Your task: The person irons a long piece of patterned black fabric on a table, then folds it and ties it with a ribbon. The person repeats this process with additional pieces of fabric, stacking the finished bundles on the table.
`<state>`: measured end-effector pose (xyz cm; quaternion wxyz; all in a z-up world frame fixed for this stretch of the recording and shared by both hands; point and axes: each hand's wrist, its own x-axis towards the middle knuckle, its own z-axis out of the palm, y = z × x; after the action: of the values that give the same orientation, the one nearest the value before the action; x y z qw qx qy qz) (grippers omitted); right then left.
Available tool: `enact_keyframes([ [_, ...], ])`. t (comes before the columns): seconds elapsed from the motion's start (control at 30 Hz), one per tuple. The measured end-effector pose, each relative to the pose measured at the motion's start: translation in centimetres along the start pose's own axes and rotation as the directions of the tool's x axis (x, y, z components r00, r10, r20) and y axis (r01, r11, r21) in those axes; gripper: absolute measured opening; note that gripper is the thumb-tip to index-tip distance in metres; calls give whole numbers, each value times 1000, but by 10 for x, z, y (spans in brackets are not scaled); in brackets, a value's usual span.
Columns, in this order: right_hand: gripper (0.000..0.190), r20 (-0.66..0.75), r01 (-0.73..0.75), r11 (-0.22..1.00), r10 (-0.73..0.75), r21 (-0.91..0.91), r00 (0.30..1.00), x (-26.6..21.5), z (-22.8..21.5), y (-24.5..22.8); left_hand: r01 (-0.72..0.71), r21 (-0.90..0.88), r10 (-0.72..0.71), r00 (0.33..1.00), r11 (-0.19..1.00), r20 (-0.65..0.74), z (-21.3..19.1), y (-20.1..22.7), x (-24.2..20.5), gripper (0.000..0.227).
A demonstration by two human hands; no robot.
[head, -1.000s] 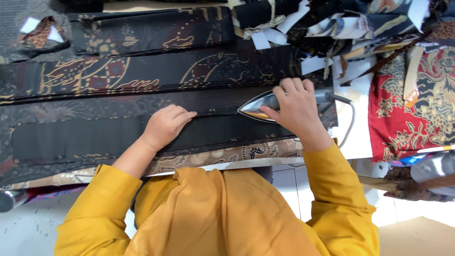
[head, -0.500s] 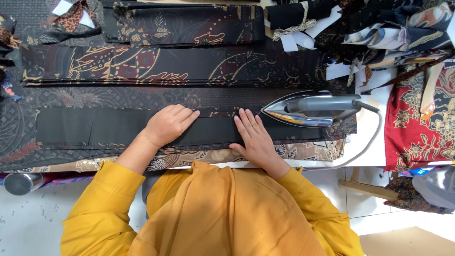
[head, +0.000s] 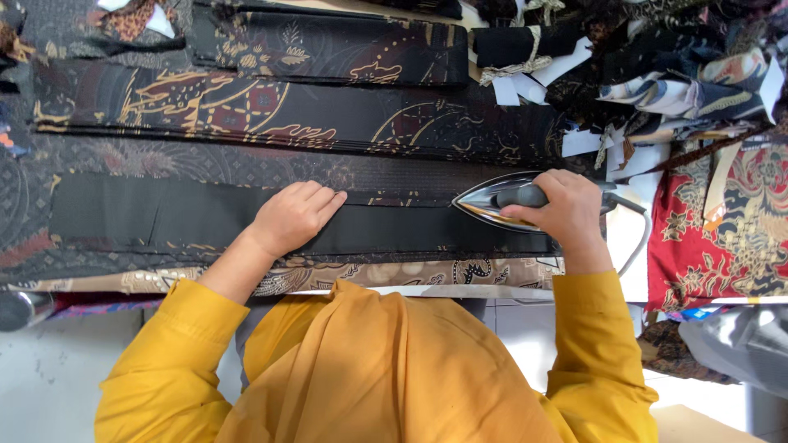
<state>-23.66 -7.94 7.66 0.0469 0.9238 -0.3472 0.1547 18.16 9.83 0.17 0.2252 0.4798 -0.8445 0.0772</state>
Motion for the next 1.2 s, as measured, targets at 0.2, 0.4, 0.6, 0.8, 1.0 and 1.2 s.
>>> enact_keyframes([
  [0.2,57,-33,50,999,-49,2,998,8,9,-25,14,7,-14,1000,1000,17,-1,-1,-2,33],
  [0.4,57,17,44,998,-43,-40,999,10,7,-26,2,89,-6,999,996,45,-27,-18,-17,34],
  [0.6,56,100,10,998,-4,-67,995,10,2,-20,-7,181,2,1000,984,29,-28,-10,-18,28],
  [0.8,59,121,-42,996,52,-79,991,17,4,-44,64,383,-181,943,922,279,-20,21,-22,47],
  [1.0,64,131,-49,998,56,-50,990,33,11,-79,116,449,-257,929,886,268,-18,31,-30,53],
  [1.2,65,98,30,1000,-30,3,995,52,26,-114,196,359,-283,937,913,207,-20,31,-36,53],
])
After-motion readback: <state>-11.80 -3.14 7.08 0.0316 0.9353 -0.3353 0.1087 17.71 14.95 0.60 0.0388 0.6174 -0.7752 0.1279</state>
